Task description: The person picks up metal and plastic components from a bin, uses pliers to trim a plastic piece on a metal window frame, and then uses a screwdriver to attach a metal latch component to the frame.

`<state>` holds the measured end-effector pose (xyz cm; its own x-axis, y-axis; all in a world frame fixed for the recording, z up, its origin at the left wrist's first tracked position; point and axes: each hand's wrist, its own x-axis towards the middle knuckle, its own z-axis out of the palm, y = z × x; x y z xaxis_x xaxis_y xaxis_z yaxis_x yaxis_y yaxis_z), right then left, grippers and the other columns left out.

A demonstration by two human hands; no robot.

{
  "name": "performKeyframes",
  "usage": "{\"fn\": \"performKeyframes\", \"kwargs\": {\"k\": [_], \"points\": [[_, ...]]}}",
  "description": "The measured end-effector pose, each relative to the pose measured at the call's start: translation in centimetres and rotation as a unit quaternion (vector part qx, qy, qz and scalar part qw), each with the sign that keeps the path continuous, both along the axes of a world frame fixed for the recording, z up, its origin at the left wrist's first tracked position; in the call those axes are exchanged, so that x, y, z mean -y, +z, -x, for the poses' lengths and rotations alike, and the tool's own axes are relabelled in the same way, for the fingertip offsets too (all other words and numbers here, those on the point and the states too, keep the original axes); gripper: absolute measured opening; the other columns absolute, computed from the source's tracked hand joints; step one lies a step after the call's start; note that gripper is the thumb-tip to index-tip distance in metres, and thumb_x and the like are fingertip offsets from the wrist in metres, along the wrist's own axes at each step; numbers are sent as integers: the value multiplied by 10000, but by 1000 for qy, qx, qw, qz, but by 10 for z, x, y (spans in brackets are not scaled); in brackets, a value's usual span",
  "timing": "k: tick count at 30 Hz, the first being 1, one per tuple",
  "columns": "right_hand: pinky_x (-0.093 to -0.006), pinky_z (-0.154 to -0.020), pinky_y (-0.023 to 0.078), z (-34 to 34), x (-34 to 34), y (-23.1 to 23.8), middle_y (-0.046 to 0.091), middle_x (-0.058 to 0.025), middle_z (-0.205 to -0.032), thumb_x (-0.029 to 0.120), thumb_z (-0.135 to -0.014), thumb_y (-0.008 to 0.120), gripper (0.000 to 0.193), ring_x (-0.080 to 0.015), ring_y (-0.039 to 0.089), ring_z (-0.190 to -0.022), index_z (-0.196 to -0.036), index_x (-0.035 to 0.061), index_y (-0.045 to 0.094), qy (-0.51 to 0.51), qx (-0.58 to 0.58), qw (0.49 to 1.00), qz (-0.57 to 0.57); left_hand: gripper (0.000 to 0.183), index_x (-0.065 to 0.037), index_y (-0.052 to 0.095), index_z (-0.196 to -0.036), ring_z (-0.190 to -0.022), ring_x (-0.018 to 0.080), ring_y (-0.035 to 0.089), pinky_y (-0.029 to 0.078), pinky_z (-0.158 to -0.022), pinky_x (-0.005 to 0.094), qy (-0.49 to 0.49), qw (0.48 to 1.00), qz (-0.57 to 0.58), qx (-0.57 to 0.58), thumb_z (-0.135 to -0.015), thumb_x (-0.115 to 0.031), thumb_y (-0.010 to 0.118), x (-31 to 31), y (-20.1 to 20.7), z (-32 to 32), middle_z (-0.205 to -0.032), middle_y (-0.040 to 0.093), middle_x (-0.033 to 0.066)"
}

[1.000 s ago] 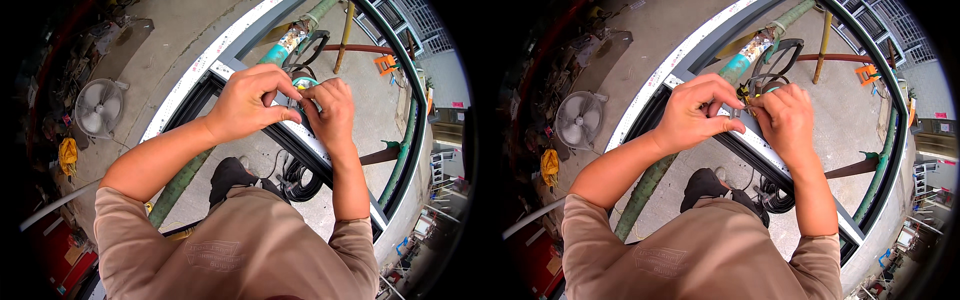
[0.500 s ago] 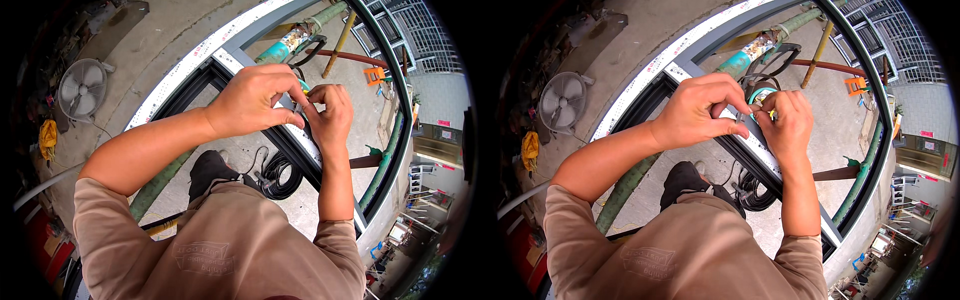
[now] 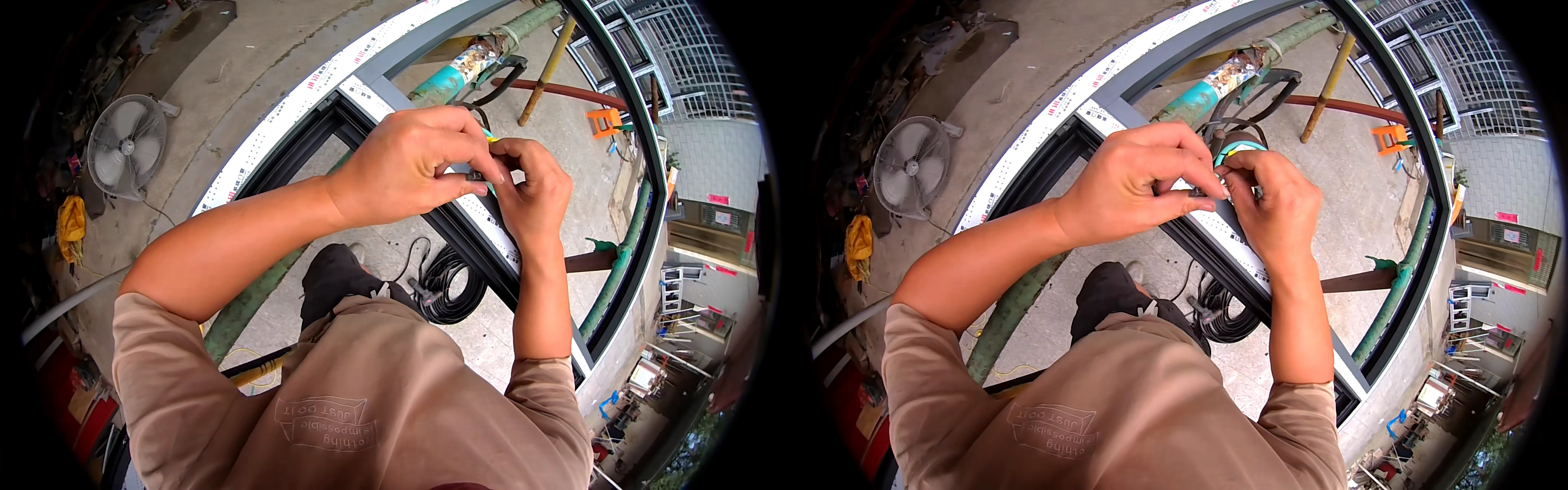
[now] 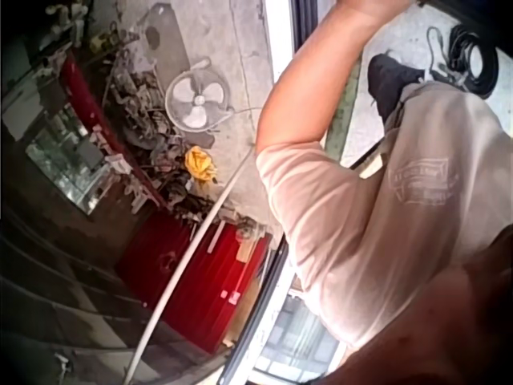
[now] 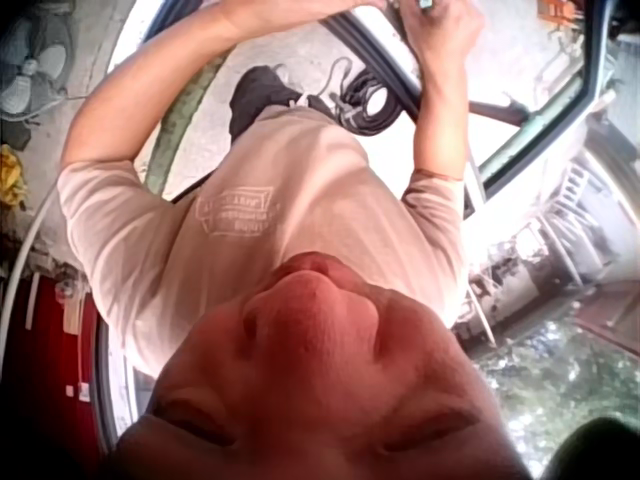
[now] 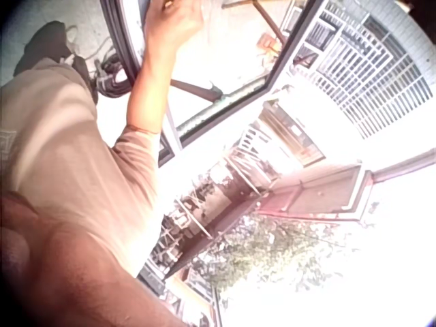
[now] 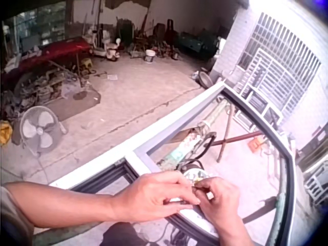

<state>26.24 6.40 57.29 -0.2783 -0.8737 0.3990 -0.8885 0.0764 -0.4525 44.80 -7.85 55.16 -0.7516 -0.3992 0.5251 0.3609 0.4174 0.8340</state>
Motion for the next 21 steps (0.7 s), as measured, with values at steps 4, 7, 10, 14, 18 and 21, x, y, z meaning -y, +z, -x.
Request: {"fn": "performKeyframes", "kwargs": {"k": [4,7,10,14,18,21], "points": [[-375,-778,641,3,2,-2,808,-68,-962,15,-850,874,169,-271,798,-870,-985,87,803,37,-43,998,17,246,-113,862,-1086,-663,99,551,464,-599,275,8,1000,11,-8,-869,-2,889,1,-1,0,-1030,739,23],[-384,-791,630,6,1,-2,806,-58,-956,23,-824,889,175,-279,786,-886,-956,95,799,38,-74,996,19,320,-120,848,-1141,-646,93,528,453,-594,268,25,1000,15,6,-854,20,877,1,0,2,-994,742,22],[-389,-786,610,6,0,0,800,-39,-941,31,-793,905,187,-272,762,-891,-920,105,789,23,-100,994,25,398,-126,830,-1201,-631,85,501,440,-592,263,39,999,12,22,-839,37,866,-1,0,2,-970,748,19],[-386,-758,582,5,1,4,790,-17,-921,33,-761,915,208,-255,717,-861,-891,109,772,28,-115,992,38,428,-123,819,-1230,-622,77,477,431,-594,263,32,999,-13,31,-837,37,868,-2,-1,2,-983,761,22],[-392,-751,574,8,0,3,786,-16,-924,30,-748,917,222,-260,704,-849,-893,109,768,27,-113,993,36,436,-120,817,-1235,-622,73,470,431,-597,258,24,999,-10,43,-837,49,869,-2,0,1,-982,761,23],[-398,-749,566,10,1,-1,783,-16,-929,43,-749,925,224,-266,694,-846,-894,110,769,26,-112,993,42,450,-118,815,-1240,-627,65,462,424,-596,255,20,999,-7,27,-833,66,869,-1,-2,2,-990,758,26]]}}
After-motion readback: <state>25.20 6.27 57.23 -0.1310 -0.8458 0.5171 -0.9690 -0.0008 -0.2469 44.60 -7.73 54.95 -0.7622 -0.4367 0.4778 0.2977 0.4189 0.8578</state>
